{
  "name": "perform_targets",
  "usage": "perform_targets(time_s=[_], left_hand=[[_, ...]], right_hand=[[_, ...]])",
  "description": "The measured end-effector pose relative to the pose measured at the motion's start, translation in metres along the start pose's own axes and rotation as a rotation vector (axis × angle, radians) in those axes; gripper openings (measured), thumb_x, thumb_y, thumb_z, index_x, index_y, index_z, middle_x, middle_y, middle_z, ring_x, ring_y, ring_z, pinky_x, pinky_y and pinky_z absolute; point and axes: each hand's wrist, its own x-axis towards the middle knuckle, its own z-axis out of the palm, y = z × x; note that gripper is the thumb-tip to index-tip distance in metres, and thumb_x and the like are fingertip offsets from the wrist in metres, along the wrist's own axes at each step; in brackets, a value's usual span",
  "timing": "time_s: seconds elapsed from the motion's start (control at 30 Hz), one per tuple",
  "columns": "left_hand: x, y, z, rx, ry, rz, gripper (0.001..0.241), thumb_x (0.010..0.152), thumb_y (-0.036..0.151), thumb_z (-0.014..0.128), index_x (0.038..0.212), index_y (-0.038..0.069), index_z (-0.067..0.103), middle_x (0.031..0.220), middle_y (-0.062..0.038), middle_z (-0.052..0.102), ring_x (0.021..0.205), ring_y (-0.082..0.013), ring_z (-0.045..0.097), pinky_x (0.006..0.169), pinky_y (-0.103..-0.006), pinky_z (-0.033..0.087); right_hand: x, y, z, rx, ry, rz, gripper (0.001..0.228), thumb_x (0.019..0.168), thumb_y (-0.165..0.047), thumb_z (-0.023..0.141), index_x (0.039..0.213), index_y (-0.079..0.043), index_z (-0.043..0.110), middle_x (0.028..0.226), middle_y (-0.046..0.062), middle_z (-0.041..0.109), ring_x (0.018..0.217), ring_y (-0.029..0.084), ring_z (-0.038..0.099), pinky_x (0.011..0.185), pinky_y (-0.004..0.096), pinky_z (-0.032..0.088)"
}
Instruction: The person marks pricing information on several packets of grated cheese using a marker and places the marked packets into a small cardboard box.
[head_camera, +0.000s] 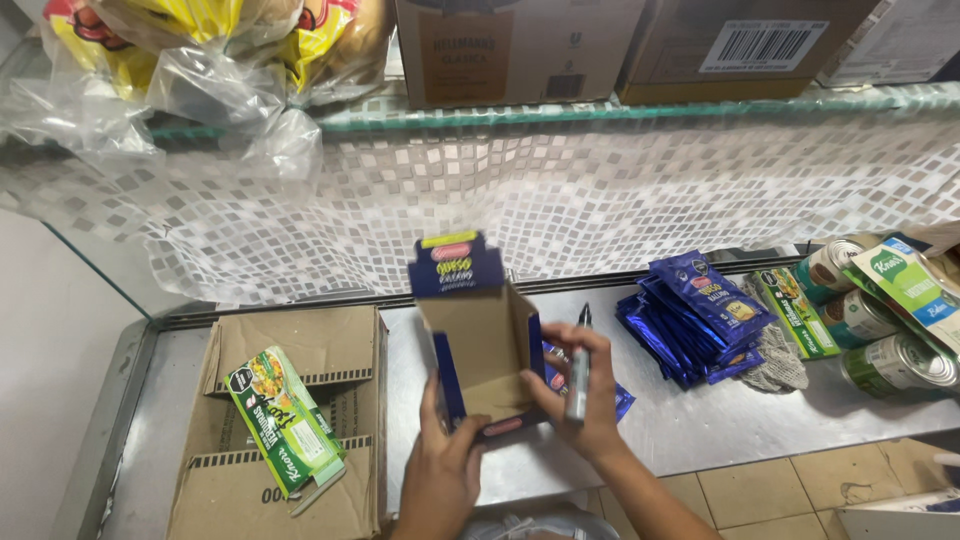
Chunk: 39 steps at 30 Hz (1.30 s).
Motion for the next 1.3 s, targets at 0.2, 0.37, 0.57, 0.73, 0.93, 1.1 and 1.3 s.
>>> perform_targets(time_s=[0.2, 0.37, 0.57, 0.73, 0.93, 1.1, 1.3], left_hand=[[-0.033, -0.023, 0.028, 0.198, -0.214, -0.254, 0.07, 0.075, 0.034, 0.08, 0.139, 0.049, 0.055, 0.169, -0.011, 0.005, 0.09, -0.0417, 0.07, 0.078, -0.0513, 0.061], [-0.043, -0.011, 0.016, 0.13, -0.304, -0.54, 0.059, 0.074, 0.049, 0.08, 0.128, 0.065, 0.062, 0.172, 0.009, 0.006, 0.087, -0.0327, 0.077, 0.075, -0.0351, 0.064], [-0.089, -0.056, 0.072, -0.216, 0.565, -0.14, 0.078, 0.075, 0.089, 0.051, 0.111, 0.021, 0.062, 0.099, -0.006, 0.048, 0.045, -0.0048, 0.047, 0.048, -0.0247, 0.048], [-0.107, -0.069, 0.142, -1.399, 0.242, -0.329, 0.045, 0.073, 0.03, 0.08, 0.089, -0.008, 0.061, 0.066, -0.027, 0.071, 0.038, -0.0325, 0.065, 0.032, -0.0373, 0.05], [-0.033, 0.126, 0.089, -0.695, 0.073, -0.309, 0.046, 0.08, 0.016, 0.078, 0.119, 0.018, 0.054, 0.104, 0.006, 0.09, 0.096, -0.01, 0.085, 0.08, -0.0254, 0.064], [-0.002, 0.19, 0.1, -0.672, -0.19, -0.159, 0.047, 0.091, 0.024, 0.07, 0.132, 0.016, 0.049, 0.117, 0.009, 0.086, 0.113, -0.0066, 0.077, 0.088, -0.0246, 0.059], [-0.002, 0.224, 0.143, -0.821, -0.338, 0.009, 0.045, 0.099, 0.025, 0.063, 0.137, 0.01, 0.042, 0.127, -0.006, 0.079, 0.115, -0.013, 0.074, 0.1, -0.0293, 0.053]], right_hand=[[-0.045, 0.041, 0.0, 0.184, 0.021, -0.003, 0.063, 0.076, 0.013, 0.075, 0.118, -0.019, 0.041, 0.123, 0.016, 0.058, 0.086, 0.015, 0.057, 0.076, 0.025, 0.054], [-0.043, 0.033, -0.003, 0.14, -0.073, 0.153, 0.059, 0.079, 0.002, 0.081, 0.123, -0.016, 0.047, 0.127, 0.015, 0.053, 0.125, 0.029, 0.06, 0.095, 0.038, 0.064], [-0.038, 0.014, -0.043, 0.307, -0.074, -0.074, 0.053, 0.083, -0.002, 0.068, 0.131, -0.005, 0.047, 0.122, 0.019, 0.063, 0.117, 0.031, 0.067, 0.101, 0.044, 0.058], [-0.039, 0.021, -0.097, 0.339, 0.216, 0.242, 0.031, 0.093, -0.013, 0.058, 0.109, 0.009, 0.073, 0.113, 0.019, 0.067, 0.074, 0.026, 0.069, 0.065, 0.034, 0.053], [-0.026, -0.044, -0.16, 0.577, 0.107, -0.007, 0.022, 0.095, -0.017, 0.06, 0.083, 0.001, 0.059, 0.068, 0.01, 0.046, 0.058, 0.02, 0.041, 0.045, 0.028, 0.032], [-0.023, -0.084, -0.22, 0.428, 0.031, 0.053, 0.031, 0.091, -0.017, 0.054, 0.067, 0.001, 0.061, 0.049, 0.012, 0.049, 0.046, 0.019, 0.041, 0.046, 0.033, 0.028], [-0.029, -0.083, -0.276, 0.159, -0.105, 0.136, 0.034, 0.088, -0.016, 0.056, 0.056, -0.004, 0.057, 0.044, 0.004, 0.051, 0.04, 0.014, 0.044, 0.044, 0.03, 0.037]])
